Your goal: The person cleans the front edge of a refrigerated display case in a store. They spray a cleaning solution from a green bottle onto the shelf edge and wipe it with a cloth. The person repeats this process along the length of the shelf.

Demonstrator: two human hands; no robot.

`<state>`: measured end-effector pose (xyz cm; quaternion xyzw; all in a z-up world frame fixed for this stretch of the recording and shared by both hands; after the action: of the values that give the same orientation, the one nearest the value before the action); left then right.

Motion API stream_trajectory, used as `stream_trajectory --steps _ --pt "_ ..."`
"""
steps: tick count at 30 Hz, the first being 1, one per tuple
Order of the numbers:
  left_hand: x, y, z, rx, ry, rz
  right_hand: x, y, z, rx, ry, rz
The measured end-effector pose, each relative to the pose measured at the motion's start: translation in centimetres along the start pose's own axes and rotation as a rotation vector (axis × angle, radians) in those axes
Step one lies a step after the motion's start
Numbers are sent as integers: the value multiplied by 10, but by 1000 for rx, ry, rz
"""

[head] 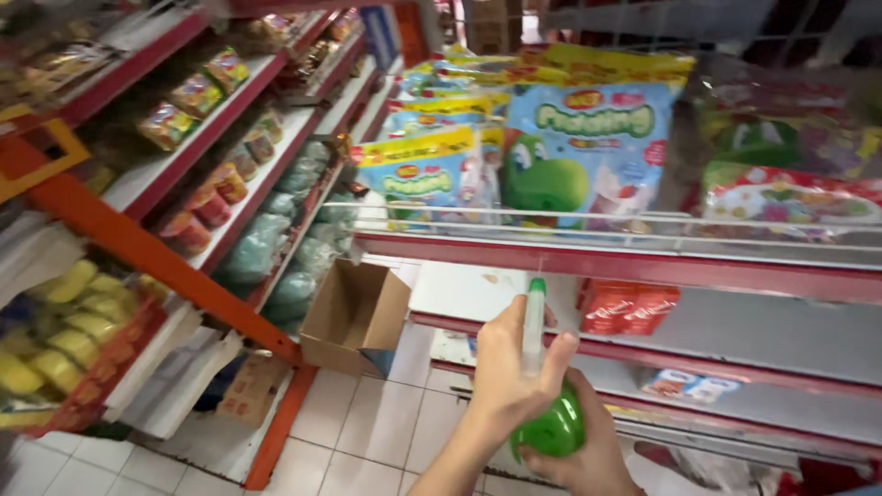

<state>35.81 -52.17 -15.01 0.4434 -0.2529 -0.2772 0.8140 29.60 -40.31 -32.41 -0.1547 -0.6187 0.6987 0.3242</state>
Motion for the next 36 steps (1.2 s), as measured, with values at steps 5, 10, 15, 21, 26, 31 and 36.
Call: stream_trajectory --steps 5,10,15,21,26,31,36 --pt "-58 1 -4 -42 -112 -173 53 29 -26 -116 134 -136" --pt "-120 4 -5 -9 -216 -179 109 15 -44 -87 240 -146" --pt "-192 13 -5 -36 -284 -176 172 7 -63 -108 322 -252" --pt "-283 37 -10 -79 -386 -201 251 13 -95 -154 483 -312" --pt "-352 52 -7 -18 -430 -301 315 10 -112 -140 516 -345" --pt "-415 70 -3 -79 -441 -341 375 8 -121 -103 576 -356" --pt "-472 77 -5 -60 -474 -328 421 14 -130 -114 602 -321"
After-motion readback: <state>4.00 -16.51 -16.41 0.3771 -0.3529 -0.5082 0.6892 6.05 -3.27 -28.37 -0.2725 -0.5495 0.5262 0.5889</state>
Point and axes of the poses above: each hand's wrist, its own z-axis towards the middle knuckle, its own x-axis out of the back of the hand, y = z × x, the point moved 8 cm from there along z, towards the middle knuckle, and after that the axes turned 7 degrees about -z, right-handed, at the moved point
